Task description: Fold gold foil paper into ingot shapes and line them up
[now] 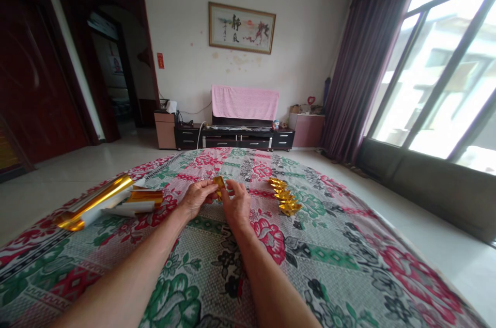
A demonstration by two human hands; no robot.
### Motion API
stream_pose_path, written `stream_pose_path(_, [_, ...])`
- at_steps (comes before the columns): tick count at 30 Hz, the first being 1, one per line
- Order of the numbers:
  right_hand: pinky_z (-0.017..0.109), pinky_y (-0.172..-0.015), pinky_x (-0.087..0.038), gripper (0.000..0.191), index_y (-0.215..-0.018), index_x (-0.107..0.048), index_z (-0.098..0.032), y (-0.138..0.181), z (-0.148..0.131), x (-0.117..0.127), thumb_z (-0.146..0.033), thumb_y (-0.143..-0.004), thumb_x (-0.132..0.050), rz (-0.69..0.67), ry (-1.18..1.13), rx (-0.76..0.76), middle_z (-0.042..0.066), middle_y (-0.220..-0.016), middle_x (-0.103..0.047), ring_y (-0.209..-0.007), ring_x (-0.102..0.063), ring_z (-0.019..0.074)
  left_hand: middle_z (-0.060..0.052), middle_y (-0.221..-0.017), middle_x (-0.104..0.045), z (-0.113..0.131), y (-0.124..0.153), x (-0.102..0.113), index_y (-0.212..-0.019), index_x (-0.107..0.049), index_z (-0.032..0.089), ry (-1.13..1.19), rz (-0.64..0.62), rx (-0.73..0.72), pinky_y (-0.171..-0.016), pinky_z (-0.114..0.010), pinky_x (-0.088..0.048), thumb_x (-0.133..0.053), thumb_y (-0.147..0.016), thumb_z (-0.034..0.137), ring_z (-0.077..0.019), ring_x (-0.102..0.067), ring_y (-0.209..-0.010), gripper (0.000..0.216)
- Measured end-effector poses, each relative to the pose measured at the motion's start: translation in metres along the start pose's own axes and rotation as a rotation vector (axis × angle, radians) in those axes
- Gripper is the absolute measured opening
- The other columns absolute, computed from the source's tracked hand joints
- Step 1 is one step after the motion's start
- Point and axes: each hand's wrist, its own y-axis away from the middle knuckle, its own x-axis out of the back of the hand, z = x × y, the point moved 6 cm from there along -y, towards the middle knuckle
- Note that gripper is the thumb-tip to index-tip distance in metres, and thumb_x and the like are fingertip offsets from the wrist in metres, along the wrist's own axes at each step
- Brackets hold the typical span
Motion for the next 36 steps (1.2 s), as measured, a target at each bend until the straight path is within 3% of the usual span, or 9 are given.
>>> stream_pose_path(10, [0.026,-0.076,-0.043,0.031,-0.111,-0.058,-0.023,0.011,-0.024,-0.003,-0.019,-0.084,-0.043,-0.008,0.307,0.27,0.006,-0.099,-0.057,-0.09,-0.052,0.0168,-0.003,-0.059,-0.064,0.002,0.003,0.001,-0.075,-0.065,0.011,0.031,0.031,0.024,-0.042,-0.016,-0.037,-0.07,-0.057,0.035,-0.0103,-0.057,-0.049,0.03])
stream_pose_path(17, [0.03,-0.08,-0.04,0.029,-0.107,-0.059,-0.023,0.017,-0.041,-0.004,-0.017,-0.084,-0.043,-0.067,0.368,0.436,0.006,-0.1,-0.056,-0.09,-0.049,0.0184,-0.003,-0.062,-0.066,0.001,0.001,0.003,-0.083,-0.067,0.013,0.036,0.061,0.01,-0.043,-0.018,-0.039,-0.068,-0.059,0.035,-0.0121,-0.059,-0.052,0.032])
stream_pose_path(27, [0.025,-0.074,-0.043,0.033,-0.104,-0.058,-0.019,0.011,-0.028,-0.006,-0.008,-0.077,-0.042,-0.065,0.224,0.353,0.004,-0.087,-0.058,-0.08,-0.054,0.0154,-0.005,-0.079,-0.069,0.004,0.003,-0.004,-0.087,-0.068,0.016,0.04,-0.092,-0.027,-0.054,-0.019,-0.042,-0.064,-0.066,0.035,-0.0131,-0.062,-0.067,0.028])
stream_pose_path(36, [0.025,-0.072,-0.044,0.027,-0.101,-0.058,-0.018,0.009,-0.027,0.0,-0.013,-0.079,-0.042,0.009,0.116,0.333,0.005,-0.09,-0.059,-0.076,-0.056,0.0138,-0.005,-0.083,-0.069,0.002,0.003,-0.005,-0.089,-0.068,0.017,0.053,-0.115,-0.03,-0.057,-0.02,-0.042,-0.063,-0.067,0.036,-0.0132,-0.062,-0.067,0.029])
